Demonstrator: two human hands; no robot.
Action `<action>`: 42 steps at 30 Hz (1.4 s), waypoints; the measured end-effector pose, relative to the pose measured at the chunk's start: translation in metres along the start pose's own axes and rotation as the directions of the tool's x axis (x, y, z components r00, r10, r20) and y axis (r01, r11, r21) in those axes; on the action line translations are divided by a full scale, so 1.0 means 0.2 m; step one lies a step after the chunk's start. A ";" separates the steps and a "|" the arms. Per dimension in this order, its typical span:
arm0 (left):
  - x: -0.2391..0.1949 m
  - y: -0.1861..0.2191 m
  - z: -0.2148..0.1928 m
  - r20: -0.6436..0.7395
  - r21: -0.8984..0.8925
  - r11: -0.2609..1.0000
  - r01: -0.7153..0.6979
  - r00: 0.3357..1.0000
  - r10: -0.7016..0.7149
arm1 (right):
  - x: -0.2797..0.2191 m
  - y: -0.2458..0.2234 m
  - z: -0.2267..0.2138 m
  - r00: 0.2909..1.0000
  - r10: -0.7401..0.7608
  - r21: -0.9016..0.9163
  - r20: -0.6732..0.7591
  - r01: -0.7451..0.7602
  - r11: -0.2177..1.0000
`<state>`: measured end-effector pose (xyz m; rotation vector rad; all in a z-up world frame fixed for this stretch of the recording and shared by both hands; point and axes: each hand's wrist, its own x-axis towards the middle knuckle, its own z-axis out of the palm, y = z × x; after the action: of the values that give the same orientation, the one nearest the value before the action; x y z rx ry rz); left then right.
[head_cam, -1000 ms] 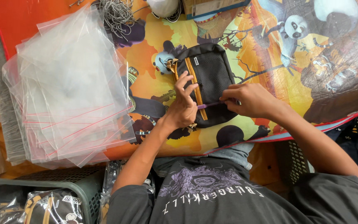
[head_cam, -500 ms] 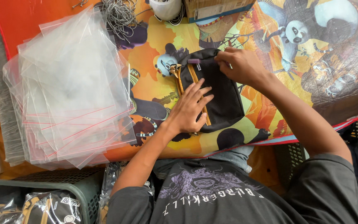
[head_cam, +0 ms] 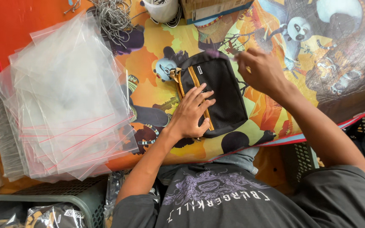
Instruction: The person uses a purple comb to brush the exterior of a black mesh pouch, then attaches a flower-shaped keychain to the zipper. They then pick up a clear plastic bag and brush it with the comb.
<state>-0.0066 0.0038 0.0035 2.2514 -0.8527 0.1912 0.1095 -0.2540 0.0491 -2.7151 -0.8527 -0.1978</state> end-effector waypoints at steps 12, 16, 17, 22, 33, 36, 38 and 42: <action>0.02 0.02 -0.04 0.007 -0.052 0.999 0.007 1.000 -0.007 | -0.38 -0.03 -0.14 0.998 -0.025 -0.051 0.064 0.029 0.998; 0.01 0.01 -0.04 0.013 -0.073 0.997 0.022 1.000 -0.021 | -0.63 -0.04 -0.22 0.979 -0.017 0.044 0.205 0.009 0.999; 0.01 0.01 -0.04 0.023 -0.079 0.997 0.023 1.000 -0.021 | -0.67 -0.09 -0.26 0.961 0.003 0.118 0.276 -0.037 0.992; 0.03 0.07 -0.14 0.120 -0.163 0.987 0.009 0.993 0.011 | -0.76 -0.11 -0.37 0.833 0.085 0.204 0.547 -0.231 0.951; -0.02 -0.03 -0.05 0.033 -0.187 0.982 0.015 0.999 -0.009 | -0.45 -0.26 -0.08 0.875 -0.481 0.140 -0.048 0.483 0.864; -0.02 0.01 -0.15 0.046 -0.462 0.876 0.138 0.990 -0.131 | -0.42 -0.20 0.02 0.899 -0.416 0.351 -0.135 0.436 0.829; 0.00 0.08 -0.27 0.041 -0.623 0.766 0.160 0.984 -0.173 | -0.44 -0.15 0.19 0.934 -0.267 0.433 -0.239 0.349 0.831; -0.04 0.03 -0.31 -0.058 -0.921 0.390 0.001 0.988 -0.140 | -0.33 -0.21 0.09 0.927 0.193 0.706 -0.323 0.100 0.701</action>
<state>-0.0103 0.0465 0.0506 1.1545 -0.5487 -0.1726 0.0323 -0.2515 0.0265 -1.8663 -0.5725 -0.2903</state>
